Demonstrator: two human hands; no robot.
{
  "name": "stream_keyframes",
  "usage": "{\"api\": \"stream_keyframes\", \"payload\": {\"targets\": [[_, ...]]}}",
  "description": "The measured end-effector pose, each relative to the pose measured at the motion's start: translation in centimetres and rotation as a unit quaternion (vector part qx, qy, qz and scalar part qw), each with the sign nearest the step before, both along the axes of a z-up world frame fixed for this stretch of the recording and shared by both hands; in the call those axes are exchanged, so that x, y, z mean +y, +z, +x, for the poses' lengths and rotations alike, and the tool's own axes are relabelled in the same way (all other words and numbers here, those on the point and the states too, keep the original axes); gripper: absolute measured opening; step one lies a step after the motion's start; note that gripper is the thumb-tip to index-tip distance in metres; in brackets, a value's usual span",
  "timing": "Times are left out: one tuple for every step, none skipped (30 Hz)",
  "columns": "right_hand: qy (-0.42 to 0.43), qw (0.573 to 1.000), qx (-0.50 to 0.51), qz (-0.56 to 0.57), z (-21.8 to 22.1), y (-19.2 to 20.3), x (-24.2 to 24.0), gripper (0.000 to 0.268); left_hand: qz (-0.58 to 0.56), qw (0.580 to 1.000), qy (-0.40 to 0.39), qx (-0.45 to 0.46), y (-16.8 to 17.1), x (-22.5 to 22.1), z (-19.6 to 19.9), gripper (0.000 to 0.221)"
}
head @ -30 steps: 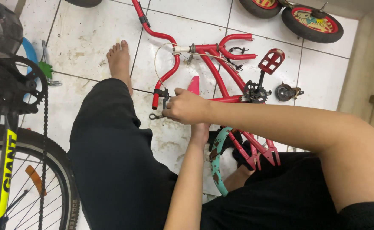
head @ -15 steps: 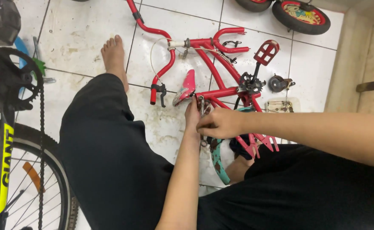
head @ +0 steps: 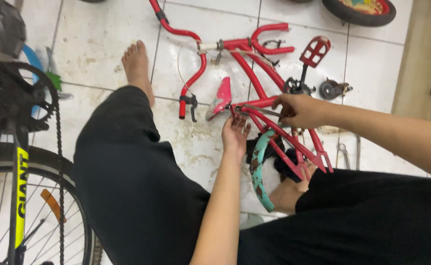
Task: Disassembling components from a small red bicycle frame using hand tools like a wrench and screwdriver.
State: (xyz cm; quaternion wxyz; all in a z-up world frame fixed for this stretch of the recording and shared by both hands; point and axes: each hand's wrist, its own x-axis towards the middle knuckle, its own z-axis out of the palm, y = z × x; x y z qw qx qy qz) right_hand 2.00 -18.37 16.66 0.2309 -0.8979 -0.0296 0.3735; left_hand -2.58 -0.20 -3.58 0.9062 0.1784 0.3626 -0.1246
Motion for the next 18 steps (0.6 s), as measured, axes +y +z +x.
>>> {"api": "stream_keyframes", "payload": {"targets": [[0.023, 0.999, -0.011, -0.029, 0.5, -0.8, -0.6, 0.041, 0.001, 1.000, -0.005, 0.010, 0.0, 0.1, -0.4, 0.015], [0.025, 0.999, -0.018, -0.025, 2.4, -0.8, -0.6, 0.041, 0.005, 1.000, -0.002, 0.003, 0.1, 0.2, 1.3, 0.015], [0.027, 0.999, -0.022, -0.032, 2.6, -1.3, -0.8, 0.035, -0.002, 1.000, -0.003, -0.007, -0.2, 0.2, 0.6, 0.014], [0.030, 0.998, -0.026, -0.038, 2.8, -1.9, -1.0, 0.032, -0.009, 1.000, -0.004, -0.018, -0.4, 0.2, -0.1, 0.013], [0.031, 0.999, -0.021, -0.036, 2.7, -1.8, -0.9, 0.032, -0.007, 1.000, -0.003, -0.012, -0.6, 0.1, -0.8, 0.013], [0.048, 0.997, -0.025, -0.046, 2.6, -1.6, -0.8, 0.031, -0.021, 1.000, -0.004, -0.011, -0.7, 0.0, -1.5, 0.013], [0.066, 0.995, -0.042, -0.055, 3.9, -1.1, -0.4, 0.031, -0.033, 0.999, -0.003, -0.024, -0.6, 0.1, -0.4, 0.013], [0.070, 0.995, -0.051, -0.052, 5.3, -1.6, -0.5, 0.031, -0.030, 0.999, 0.001, -0.032, -1.1, 0.4, 0.1, 0.013], [0.083, 0.994, -0.054, -0.051, 5.9, -2.1, -0.9, 0.032, -0.047, 0.999, 0.001, -0.023, -1.7, 0.2, -0.2, 0.013], [0.095, 0.993, -0.056, -0.051, 6.5, -2.8, -1.3, 0.032, -0.064, 0.998, 0.001, -0.014, -2.3, 0.1, -0.6, 0.012], [0.093, 0.993, -0.047, -0.050, 6.7, -2.0, -1.1, 0.032, -0.064, 0.998, -0.002, -0.006, -2.6, 0.1, -0.6, 0.012], [0.088, 0.994, -0.025, -0.065, 6.8, -1.3, -0.9, 0.032, -0.058, 0.998, -0.006, -0.011, -2.9, 0.1, -0.6, 0.013], [0.086, 0.993, -0.006, -0.081, 7.4, -0.3, -0.7, 0.032, -0.053, 0.998, -0.008, -0.022, -3.2, 0.1, -0.1, 0.013], [0.087, 0.993, -0.002, -0.082, 7.5, -0.5, -0.7, 0.032, -0.054, 0.998, -0.008, -0.018, -2.8, 0.1, -0.9, 0.013], [0.088, 0.993, 0.011, -0.084, 8.2, -0.3, -0.7, 0.034, -0.056, 0.998, -0.009, -0.014, -2.4, 0.1, -0.7, 0.013], [0.089, 0.992, 0.025, -0.085, 8.9, -0.1, -0.8, 0.036, -0.059, 0.998, -0.009, -0.010, -1.9, 0.1, -0.5, 0.014], [0.085, 0.992, 0.016, -0.087, 9.3, 0.0, -0.6, 0.036, -0.060, 0.998, -0.013, -0.019, -1.8, 0.2, 0.0, 0.014], [0.075, 0.994, 0.026, -0.073, 9.7, 0.1, -0.4, 0.038, -0.059, 0.998, -0.022, -0.015, -1.7, 0.2, 0.4, 0.016]]}}
